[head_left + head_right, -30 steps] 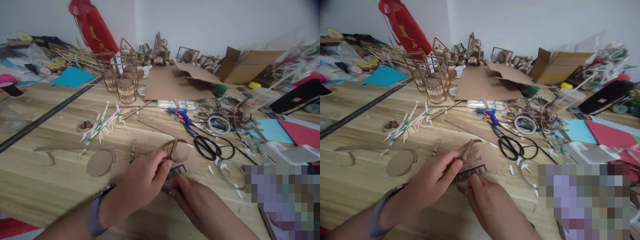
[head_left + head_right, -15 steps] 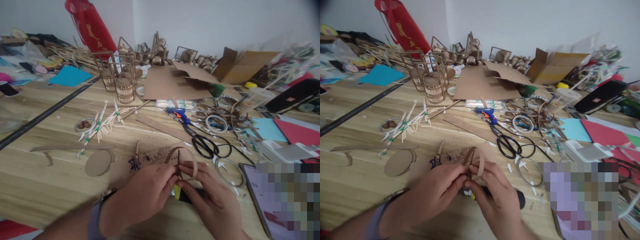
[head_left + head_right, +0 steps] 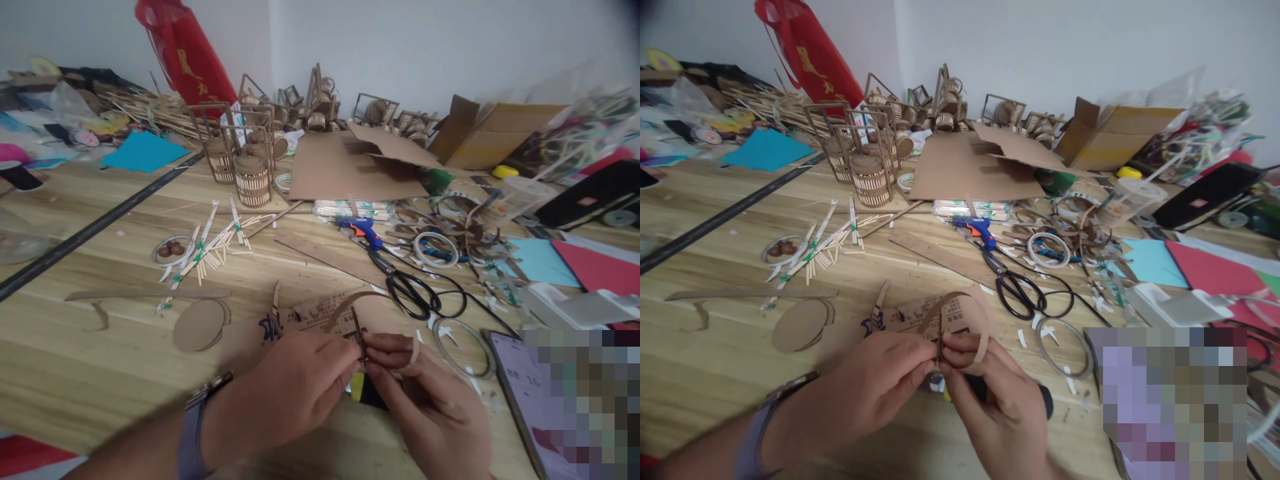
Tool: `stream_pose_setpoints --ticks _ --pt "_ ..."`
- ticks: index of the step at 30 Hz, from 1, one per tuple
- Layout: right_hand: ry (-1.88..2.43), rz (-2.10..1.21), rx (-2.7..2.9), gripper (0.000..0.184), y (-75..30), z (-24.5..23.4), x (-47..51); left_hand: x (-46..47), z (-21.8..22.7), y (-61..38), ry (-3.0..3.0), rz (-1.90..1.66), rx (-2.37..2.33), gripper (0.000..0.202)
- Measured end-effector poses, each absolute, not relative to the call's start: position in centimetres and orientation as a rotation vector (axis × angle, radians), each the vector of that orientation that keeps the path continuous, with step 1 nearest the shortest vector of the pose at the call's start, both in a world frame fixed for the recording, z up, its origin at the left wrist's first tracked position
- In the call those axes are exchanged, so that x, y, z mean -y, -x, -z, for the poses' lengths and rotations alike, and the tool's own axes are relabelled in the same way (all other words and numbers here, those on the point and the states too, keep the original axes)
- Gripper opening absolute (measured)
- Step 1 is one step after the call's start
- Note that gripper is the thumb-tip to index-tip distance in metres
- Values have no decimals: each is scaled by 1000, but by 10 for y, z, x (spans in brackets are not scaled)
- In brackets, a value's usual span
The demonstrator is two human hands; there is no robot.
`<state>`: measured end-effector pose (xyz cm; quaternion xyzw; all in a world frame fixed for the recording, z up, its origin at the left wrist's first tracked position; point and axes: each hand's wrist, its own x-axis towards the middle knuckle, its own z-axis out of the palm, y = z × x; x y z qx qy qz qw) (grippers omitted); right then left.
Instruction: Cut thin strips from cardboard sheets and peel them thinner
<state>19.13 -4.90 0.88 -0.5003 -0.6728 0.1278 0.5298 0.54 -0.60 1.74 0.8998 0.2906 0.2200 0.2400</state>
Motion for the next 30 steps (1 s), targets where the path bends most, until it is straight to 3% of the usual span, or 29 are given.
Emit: stream_pose_setpoints --ticks 8,14,18,30 --pt "1147 -563 1496 18 -192 -10 43 1 -18 -5 -2387 -694 -705 26" --pt "1125 -206 1690 14 -193 -3 48 3 -15 -11 -2435 -693 -854 31" --pt "1093 -18 1812 13 -196 -1 49 7 -11 -12 -2466 -670 -878 24" --pt "1127 -142 1761 17 -194 6 50 9 -13 -10 -2558 -710 -868 27"
